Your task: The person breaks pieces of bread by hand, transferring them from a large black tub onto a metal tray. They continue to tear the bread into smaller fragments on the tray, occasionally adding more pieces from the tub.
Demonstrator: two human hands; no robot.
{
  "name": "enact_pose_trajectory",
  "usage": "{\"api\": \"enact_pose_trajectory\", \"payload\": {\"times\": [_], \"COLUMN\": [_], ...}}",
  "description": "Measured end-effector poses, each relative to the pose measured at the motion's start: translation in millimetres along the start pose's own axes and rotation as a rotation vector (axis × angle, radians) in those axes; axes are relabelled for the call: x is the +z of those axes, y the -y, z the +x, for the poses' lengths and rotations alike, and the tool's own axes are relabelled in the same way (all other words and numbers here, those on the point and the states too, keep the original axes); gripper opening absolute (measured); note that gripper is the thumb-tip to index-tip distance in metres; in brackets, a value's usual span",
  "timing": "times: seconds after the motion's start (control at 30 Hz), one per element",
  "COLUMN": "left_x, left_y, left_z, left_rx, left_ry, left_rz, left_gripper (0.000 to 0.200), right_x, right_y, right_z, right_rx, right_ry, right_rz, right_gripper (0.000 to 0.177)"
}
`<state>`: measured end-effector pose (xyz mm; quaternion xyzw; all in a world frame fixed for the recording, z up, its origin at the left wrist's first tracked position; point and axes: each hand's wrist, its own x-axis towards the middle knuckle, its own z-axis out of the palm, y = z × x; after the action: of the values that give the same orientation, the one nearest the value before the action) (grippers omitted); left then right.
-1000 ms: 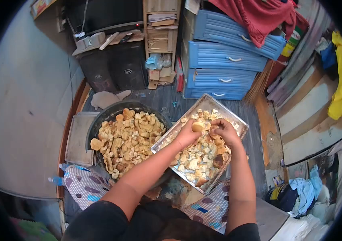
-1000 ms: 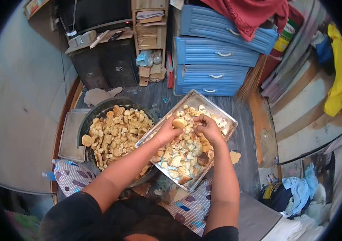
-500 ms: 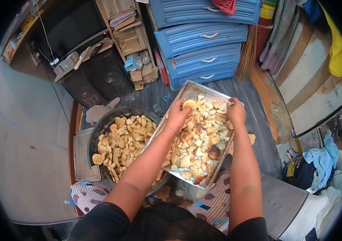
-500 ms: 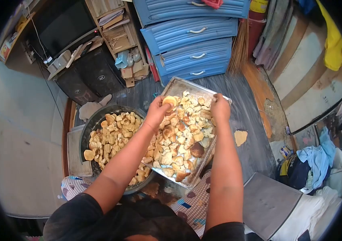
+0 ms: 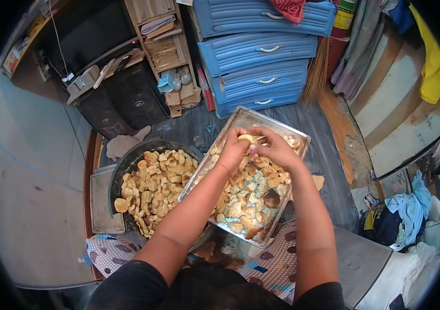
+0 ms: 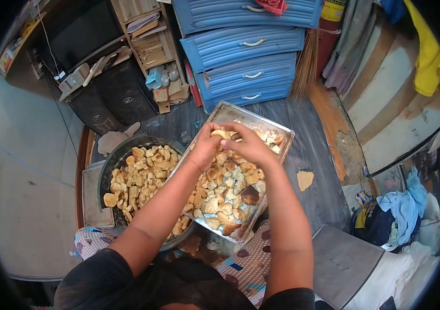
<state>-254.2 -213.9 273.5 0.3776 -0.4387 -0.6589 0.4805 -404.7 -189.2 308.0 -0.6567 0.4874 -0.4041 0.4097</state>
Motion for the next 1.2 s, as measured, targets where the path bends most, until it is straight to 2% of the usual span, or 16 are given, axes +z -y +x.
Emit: {"api": "enact_pose_trajectory", "payload": {"times": [0.03, 0.07, 0.13, 0.27, 0.33, 0.53, 0.6, 0.67, 0.7, 0.77, 0.83, 0.9, 0.97, 1.03, 1.07, 1.2], "left_x": [5.3, 7.8, 4.8, 3.4, 1.4, 0.3, -5.2, -1.6, 0.6, -3.6, 6.3, 8.6, 2.4, 2.3, 1.9, -0.1], "left_y": [-4.8, -11.1, -8.5, -11.3, -13.9, -10.0, -10.2, -7.2, -6.0, 3.4, -11.8, -11.7, -2.7, -5.3, -7.1, -15.4], "left_z": [-3.4, -8.1, -6.5, -2.8, -5.4, -16.9, -17.0, -23.6, -26.0, -21.0, -25.4, -22.8, -17.2, -19.4, -20.1, -18.2], "left_rx": [0.039, 0.029, 0.021, 0.029, -0.046, -0.125, -0.162, -0.117, -0.074, -0.019, -0.05, -0.024, 0.053, 0.079, 0.105, -0.041], "left_ry": [0.009, -0.04, 0.046, 0.112, 0.145, 0.131, 0.338, 0.297, 0.257, 0.131, -0.071, -0.056, 0.001, -0.034, -0.066, -0.032], "left_rz": [-0.009, -0.002, 0.026, 0.074, 0.094, 0.005, 0.015, 0.007, -0.002, -0.019, -0.091, -0.046, 0.069, 0.028, -0.013, -0.048], "left_gripper": [0.023, 0.025, 0.025, 0.025, 0.026, 0.026, 0.024, 0.022, 0.021, 0.014, 0.015, 0.018, 0.017, 0.017, 0.018, 0.023], "right_x": [5.1, 3.9, -1.3, 4.7, 8.9, 2.7, -1.0, -8.2, -7.6, -6.9, 1.4, 6.1, 5.4, -4.2, -12.8, -8.4], "right_y": [-4.9, -11.0, -17.6, -19.9, -29.5, -30.4, -28.1, -24.8, -22.9, -19.5, -9.3, -2.0, -4.8, -12.0, -14.1, -2.0], "right_z": [1.2, 3.5, 7.9, 10.0, 13.6, 15.2, 16.0, 16.9, 17.1, 15.6, 12.2, 8.8, 10.4, 15.3, 14.9, 7.8], "right_rx": [-0.155, -0.154, 0.081, 0.101, 0.056, 0.071, 0.072, 0.119, 0.118, 0.078, 0.051, 0.08, 0.089, 0.085, 0.093, 0.086], "right_ry": [0.066, 0.064, 0.02, -0.065, -0.208, -0.315, -0.346, -0.431, -0.428, -0.119, -0.082, 0.051, 0.011, -0.308, -0.318, -0.023], "right_rz": [0.041, 0.042, 0.429, 0.458, 0.128, 0.202, 0.198, 0.384, 0.387, 0.469, 0.417, 0.402, 0.353, 0.287, 0.339, 0.43], "right_gripper": [0.036, 0.036, 0.027, 0.019, 0.018, 0.019, 0.019, 0.019, 0.019, 0.019, 0.019, 0.018, 0.016, 0.015, 0.015, 0.028]}}
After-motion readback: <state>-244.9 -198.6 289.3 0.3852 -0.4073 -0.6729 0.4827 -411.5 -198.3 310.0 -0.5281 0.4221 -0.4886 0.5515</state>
